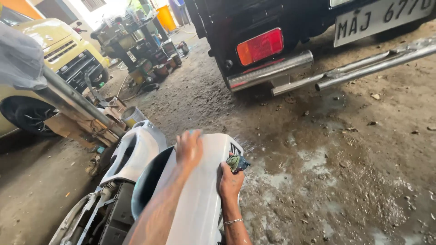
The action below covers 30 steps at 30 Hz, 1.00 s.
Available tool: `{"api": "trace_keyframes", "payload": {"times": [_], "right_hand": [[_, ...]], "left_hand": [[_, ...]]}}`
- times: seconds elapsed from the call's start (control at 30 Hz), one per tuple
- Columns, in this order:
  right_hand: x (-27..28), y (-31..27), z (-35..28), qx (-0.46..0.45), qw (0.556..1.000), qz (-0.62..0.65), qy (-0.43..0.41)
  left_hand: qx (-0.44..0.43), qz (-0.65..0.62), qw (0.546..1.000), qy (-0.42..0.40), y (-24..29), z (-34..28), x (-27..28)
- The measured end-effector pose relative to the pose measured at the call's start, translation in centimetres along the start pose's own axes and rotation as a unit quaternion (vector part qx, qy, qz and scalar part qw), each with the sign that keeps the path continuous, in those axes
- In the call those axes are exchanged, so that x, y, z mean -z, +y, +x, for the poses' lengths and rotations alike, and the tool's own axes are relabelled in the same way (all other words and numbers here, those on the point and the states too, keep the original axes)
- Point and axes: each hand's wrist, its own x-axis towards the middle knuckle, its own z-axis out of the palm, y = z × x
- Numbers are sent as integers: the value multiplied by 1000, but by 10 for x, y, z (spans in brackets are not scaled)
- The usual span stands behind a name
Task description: The person scrubs a white plastic car part with a green sponge and a cloth, repeatedly dipping the sponge into a bucket of water. The part is held over the bucket while being cleaned in a workshop environment.
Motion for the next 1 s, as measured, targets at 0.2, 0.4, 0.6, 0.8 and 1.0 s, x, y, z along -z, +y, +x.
{"api": "trace_keyframes", "payload": {"times": [0.2, 0.4, 0.6, 0.8, 1.0], "right_hand": [[0, -1, -1, 2, 999, 32, -15], [1, -13, -6, -41, 999, -16, 1], [1, 3, 1, -13, 1000, 9, -16], [2, 9, 0, -20, 998, 67, -4], [-3, 13, 8, 6, 999, -36, -16]], "left_hand": [[-230, -15, 970, 73, -11, -25, -5], [-61, 49, 997, 19, 26, -24, -15], [166, 73, 983, -16, -21, 39, -9], [-129, 8, 992, 10, 13, 6, -18], [115, 120, 986, 26, 5, 24, -9]]}}
